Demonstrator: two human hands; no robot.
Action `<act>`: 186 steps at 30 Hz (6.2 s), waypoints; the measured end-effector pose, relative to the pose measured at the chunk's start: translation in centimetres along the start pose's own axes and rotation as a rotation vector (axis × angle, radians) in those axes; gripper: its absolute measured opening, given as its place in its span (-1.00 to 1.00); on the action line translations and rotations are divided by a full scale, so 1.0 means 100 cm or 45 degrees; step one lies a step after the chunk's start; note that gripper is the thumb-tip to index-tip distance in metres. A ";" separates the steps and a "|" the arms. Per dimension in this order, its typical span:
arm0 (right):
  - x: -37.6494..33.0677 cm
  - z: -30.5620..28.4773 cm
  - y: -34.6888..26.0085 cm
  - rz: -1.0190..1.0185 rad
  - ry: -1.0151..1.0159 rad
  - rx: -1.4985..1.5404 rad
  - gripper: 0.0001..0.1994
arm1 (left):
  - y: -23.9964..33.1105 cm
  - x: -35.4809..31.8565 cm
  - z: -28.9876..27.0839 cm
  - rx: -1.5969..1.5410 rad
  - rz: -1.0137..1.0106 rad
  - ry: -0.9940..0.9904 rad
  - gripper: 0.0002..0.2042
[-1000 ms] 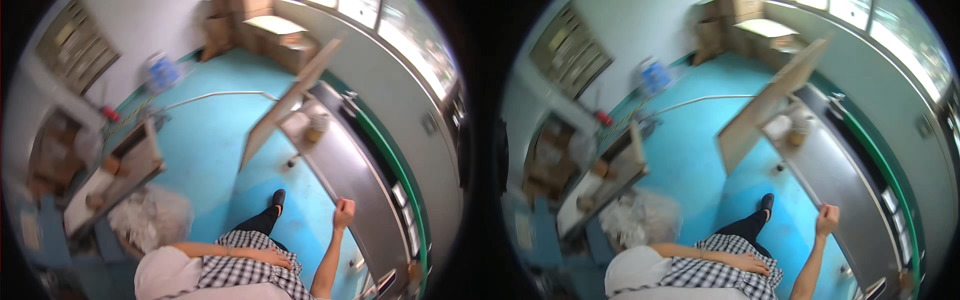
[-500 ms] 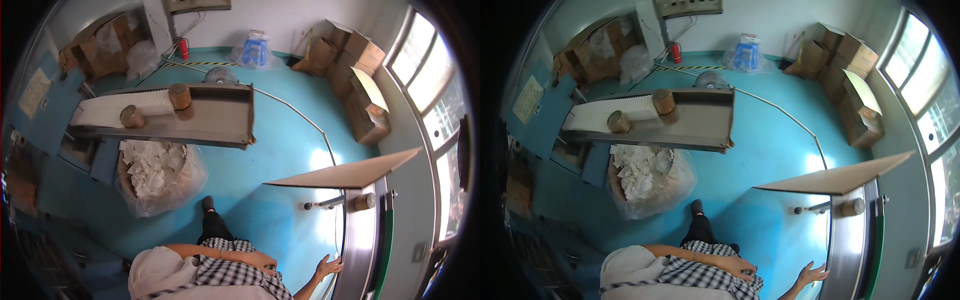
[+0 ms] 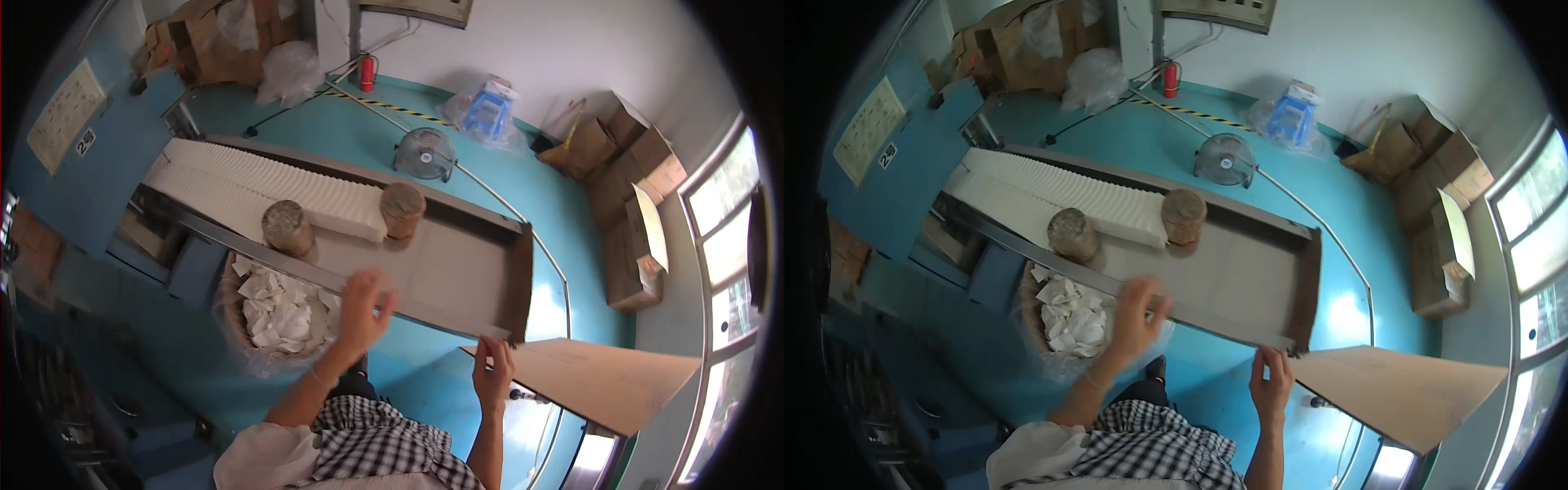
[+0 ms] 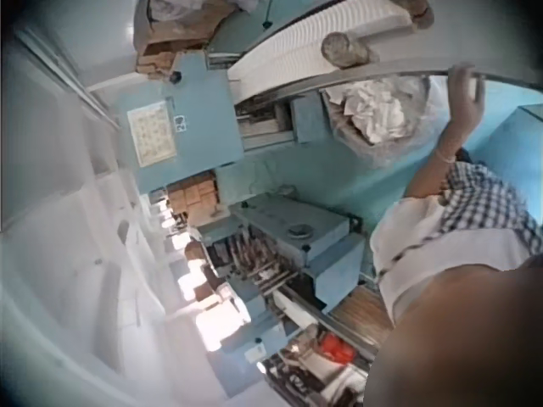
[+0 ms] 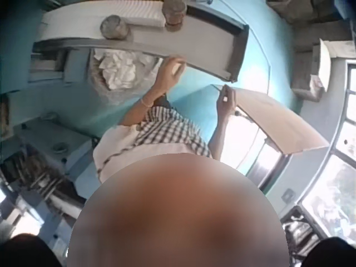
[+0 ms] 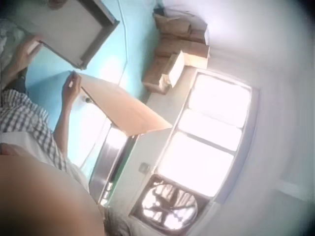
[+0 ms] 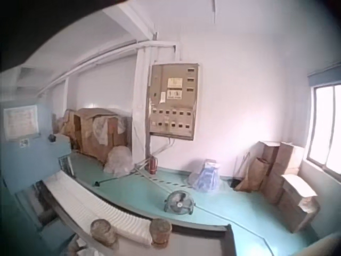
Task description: Transferring stacks of tissue or paper products from a production machine onto a conveyor rack for packaging.
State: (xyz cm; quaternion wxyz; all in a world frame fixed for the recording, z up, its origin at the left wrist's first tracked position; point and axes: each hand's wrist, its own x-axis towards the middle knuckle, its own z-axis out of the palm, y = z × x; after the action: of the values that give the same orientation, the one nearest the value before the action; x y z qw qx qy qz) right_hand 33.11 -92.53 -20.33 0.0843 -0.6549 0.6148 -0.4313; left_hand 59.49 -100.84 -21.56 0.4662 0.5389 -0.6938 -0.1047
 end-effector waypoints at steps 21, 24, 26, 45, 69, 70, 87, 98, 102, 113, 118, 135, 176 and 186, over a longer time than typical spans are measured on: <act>0.233 0.158 -0.059 -0.446 -0.441 0.420 -0.80 | -0.060 0.130 0.011 0.438 0.032 -0.291 -0.22; 0.265 0.197 -0.050 -0.641 -0.270 0.293 -0.78 | -0.071 0.137 0.033 0.675 -0.012 -0.270 -0.22; 0.271 0.198 -0.046 -0.578 -0.410 0.214 -0.75 | -0.083 0.142 0.025 0.656 -0.036 -0.325 -0.24; 0.259 0.187 -0.032 0.342 -1.148 0.589 -0.38 | -0.259 0.252 -0.117 1.028 -0.303 0.154 -0.48; 0.252 0.190 -0.020 0.267 -1.194 0.557 -0.26 | -0.311 0.246 -0.155 1.321 -0.856 0.094 -0.55; 0.252 0.192 -0.015 0.286 -1.177 0.553 -0.26 | -0.315 0.247 -0.149 1.311 -0.838 0.079 -0.55; 0.203 0.112 0.014 0.528 -0.333 0.532 -0.10 | -0.161 0.257 -0.036 0.520 -1.224 -0.260 -0.28; 0.143 0.042 0.045 0.357 0.100 -0.295 -0.37 | -0.094 0.163 0.035 -0.367 -0.581 0.276 -0.42; 0.135 0.053 0.006 0.015 0.007 -0.440 -0.46 | -0.090 0.157 0.029 -0.595 -0.633 0.343 -0.44; 0.194 0.081 -0.103 -0.102 -0.880 -0.224 -0.39 | -0.116 0.149 0.029 -0.681 -0.688 0.513 -0.45; 0.257 0.096 -0.166 -0.290 -0.848 0.227 -0.28 | -0.115 0.153 0.030 -0.555 -0.613 0.581 -0.47; 0.301 0.474 -0.272 -0.454 -0.498 0.633 -0.58 | -0.128 0.137 0.040 -0.337 -0.325 0.099 -0.42; 0.204 0.057 -0.013 0.575 -0.344 -0.761 -0.12 | -0.066 0.206 -0.019 0.305 -0.127 -0.626 -0.15; 0.123 -0.104 -0.111 0.271 0.470 -0.699 -0.25 | 0.084 0.167 -0.083 0.421 0.591 0.028 -0.18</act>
State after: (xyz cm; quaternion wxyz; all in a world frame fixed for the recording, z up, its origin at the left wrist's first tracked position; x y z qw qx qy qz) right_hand 32.73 -96.47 -1.18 -0.1630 -0.4964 0.7776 -0.3498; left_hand 60.63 -108.64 -2.66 0.3908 0.4355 -0.8012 0.1253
